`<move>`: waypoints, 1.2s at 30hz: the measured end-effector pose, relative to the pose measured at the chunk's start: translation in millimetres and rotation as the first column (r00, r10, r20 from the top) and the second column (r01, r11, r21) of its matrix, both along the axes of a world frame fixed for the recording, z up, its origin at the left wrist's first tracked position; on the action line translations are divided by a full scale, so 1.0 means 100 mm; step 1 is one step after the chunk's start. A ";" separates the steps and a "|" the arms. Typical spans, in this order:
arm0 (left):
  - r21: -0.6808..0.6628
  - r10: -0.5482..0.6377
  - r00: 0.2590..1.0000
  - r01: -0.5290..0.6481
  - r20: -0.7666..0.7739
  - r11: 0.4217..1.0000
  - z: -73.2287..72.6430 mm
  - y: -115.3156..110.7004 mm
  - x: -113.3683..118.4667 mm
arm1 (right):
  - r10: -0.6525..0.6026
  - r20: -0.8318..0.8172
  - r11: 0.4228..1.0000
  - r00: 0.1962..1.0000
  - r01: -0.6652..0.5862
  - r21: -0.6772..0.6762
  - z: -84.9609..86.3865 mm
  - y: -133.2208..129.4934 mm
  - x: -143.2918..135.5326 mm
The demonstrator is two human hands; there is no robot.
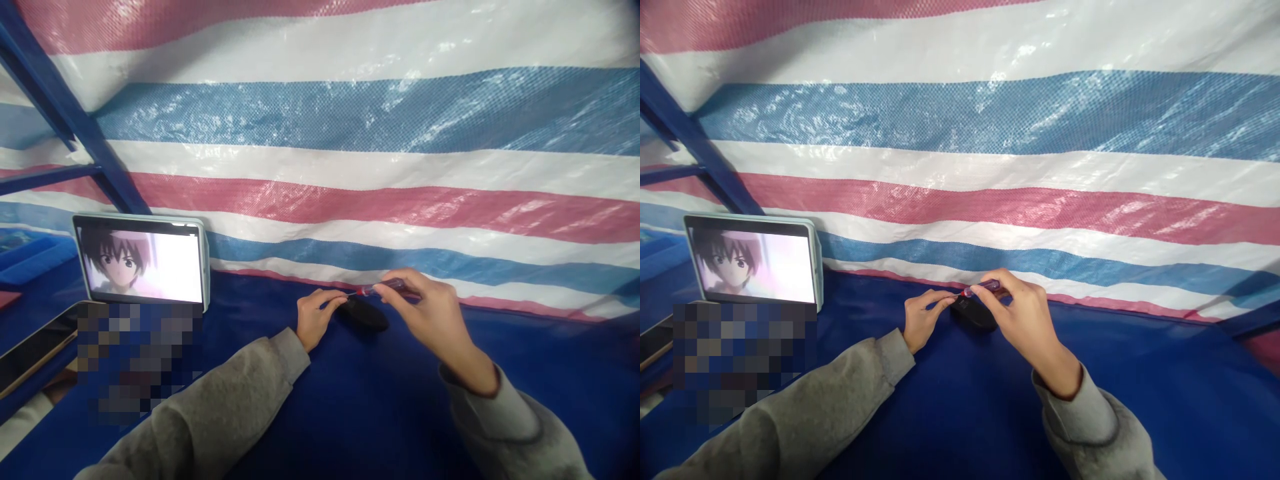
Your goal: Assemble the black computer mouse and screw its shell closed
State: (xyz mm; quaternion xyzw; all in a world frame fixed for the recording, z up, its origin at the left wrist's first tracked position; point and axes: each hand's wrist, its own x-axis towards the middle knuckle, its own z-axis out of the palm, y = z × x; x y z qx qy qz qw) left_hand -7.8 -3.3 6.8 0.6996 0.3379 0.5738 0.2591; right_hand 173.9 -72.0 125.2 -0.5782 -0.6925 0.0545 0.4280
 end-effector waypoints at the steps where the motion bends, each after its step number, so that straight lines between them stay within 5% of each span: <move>1: 0.004 0.000 1.000 0.000 -0.001 1.000 0.00 0.00 0.00 | 0.002 -0.001 1.000 1.000 -0.002 -0.001 0.00 0.00 0.00; 8: 0.052 -0.082 0.995 0.085 -0.052 0.995 0.02 -0.02 0.00 | -0.009 -0.052 1.000 0.999 0.008 -0.017 -0.04 0.01 0.02; 12: 0.033 -0.074 0.972 0.084 -0.224 0.996 0.04 0.01 -0.01 | -0.053 -0.056 0.999 0.997 0.053 0.006 -0.02 0.01 0.06; 21: 0.169 -0.118 0.722 0.312 -0.682 0.935 -0.07 0.06 0.05 | -0.225 0.046 0.962 0.973 0.215 0.165 0.11 0.01 0.23; 36: 0.217 -0.056 0.647 0.335 -0.760 0.917 -0.10 0.06 0.04 | -0.277 0.325 0.960 0.904 0.253 0.115 -0.02 0.12 0.33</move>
